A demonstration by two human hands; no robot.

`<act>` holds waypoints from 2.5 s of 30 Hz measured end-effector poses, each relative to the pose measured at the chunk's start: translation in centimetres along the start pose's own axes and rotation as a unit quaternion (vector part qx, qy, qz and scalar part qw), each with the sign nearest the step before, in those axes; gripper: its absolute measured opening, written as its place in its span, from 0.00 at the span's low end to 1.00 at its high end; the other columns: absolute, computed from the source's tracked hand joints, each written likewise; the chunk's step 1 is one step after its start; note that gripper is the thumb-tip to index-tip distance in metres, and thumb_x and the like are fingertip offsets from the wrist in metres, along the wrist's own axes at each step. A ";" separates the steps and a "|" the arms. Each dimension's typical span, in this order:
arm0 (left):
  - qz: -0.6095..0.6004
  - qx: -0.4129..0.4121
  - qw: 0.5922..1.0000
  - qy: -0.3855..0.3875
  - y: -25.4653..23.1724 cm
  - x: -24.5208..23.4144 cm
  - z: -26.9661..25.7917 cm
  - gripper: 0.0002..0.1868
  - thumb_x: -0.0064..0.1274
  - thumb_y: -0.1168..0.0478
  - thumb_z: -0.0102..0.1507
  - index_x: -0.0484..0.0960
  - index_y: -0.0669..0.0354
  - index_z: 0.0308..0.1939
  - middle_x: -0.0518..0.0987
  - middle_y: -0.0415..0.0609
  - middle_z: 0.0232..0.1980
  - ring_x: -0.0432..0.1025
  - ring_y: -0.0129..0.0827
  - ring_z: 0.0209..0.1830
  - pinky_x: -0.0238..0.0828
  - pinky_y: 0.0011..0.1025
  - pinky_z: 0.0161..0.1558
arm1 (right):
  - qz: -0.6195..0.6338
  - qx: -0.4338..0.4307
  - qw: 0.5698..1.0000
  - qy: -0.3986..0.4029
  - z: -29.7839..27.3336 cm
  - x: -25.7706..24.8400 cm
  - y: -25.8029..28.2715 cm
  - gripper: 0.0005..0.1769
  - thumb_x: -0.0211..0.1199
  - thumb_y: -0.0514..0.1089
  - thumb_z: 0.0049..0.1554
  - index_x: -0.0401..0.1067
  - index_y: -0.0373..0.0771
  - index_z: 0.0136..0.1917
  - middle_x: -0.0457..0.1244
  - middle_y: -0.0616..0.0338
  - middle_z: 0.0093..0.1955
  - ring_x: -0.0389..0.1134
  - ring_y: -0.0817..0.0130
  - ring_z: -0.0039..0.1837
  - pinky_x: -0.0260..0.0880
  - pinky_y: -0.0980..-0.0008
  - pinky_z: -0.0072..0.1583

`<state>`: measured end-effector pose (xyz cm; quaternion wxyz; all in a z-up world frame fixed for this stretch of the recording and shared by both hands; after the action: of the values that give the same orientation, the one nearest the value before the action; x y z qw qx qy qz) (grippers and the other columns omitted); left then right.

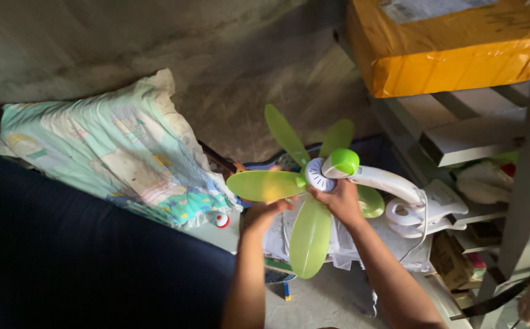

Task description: The person assembles a small green fan by attaching blades to the motor housing and securing them with a nut. They then connect the power cord and test the fan by plugging it into an outlet.

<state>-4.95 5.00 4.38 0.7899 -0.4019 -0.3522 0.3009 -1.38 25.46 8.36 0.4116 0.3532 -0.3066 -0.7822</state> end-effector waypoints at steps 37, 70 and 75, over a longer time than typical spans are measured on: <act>-0.422 0.229 0.877 -0.007 -5.1 2.1 8.6 0.34 0.28 0.40 0.76 0.64 0.59 0.22 0.63 0.47 0.22 0.56 0.32 0.19 0.54 0.25 0.25 | 0.102 0.030 0.990 -0.089 1.1 1.0 -4.9 0.42 0.77 0.48 0.44 0.66 0.26 0.65 0.65 0.49 0.60 0.67 0.63 0.60 0.67 0.64 0.63; -0.618 0.076 0.764 0.169 -3.6 0.6 7.5 0.25 0.48 0.41 0.69 0.68 0.57 0.29 0.68 0.44 0.29 0.68 0.34 0.33 0.63 0.32 0.41 | 0.179 0.072 0.981 0.009 -0.7 1.6 -11.7 0.23 0.62 0.53 0.62 0.72 0.30 0.59 0.68 0.58 0.54 0.67 0.69 0.56 0.68 0.69 0.58; -0.569 0.058 0.815 0.090 -3.1 -0.2 7.4 0.26 0.44 0.41 0.73 0.68 0.56 0.29 0.67 0.44 0.28 0.66 0.34 0.28 0.62 0.32 0.36 | 0.143 0.083 0.986 0.017 -0.8 1.8 -10.4 0.23 0.62 0.54 0.62 0.74 0.30 0.57 0.68 0.57 0.52 0.67 0.69 0.54 0.68 0.68 0.57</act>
<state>-10.43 6.46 10.10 0.8703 -0.1080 -0.4273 -0.2200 -5.95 28.73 -0.65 0.4935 0.3520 -0.4106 -0.6811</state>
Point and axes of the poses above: each hand's wrist, its own z-axis towards the middle knuckle, its own x-axis out of the palm, y = z × x, the point moved 8 cm from there along z, towards the middle knuckle
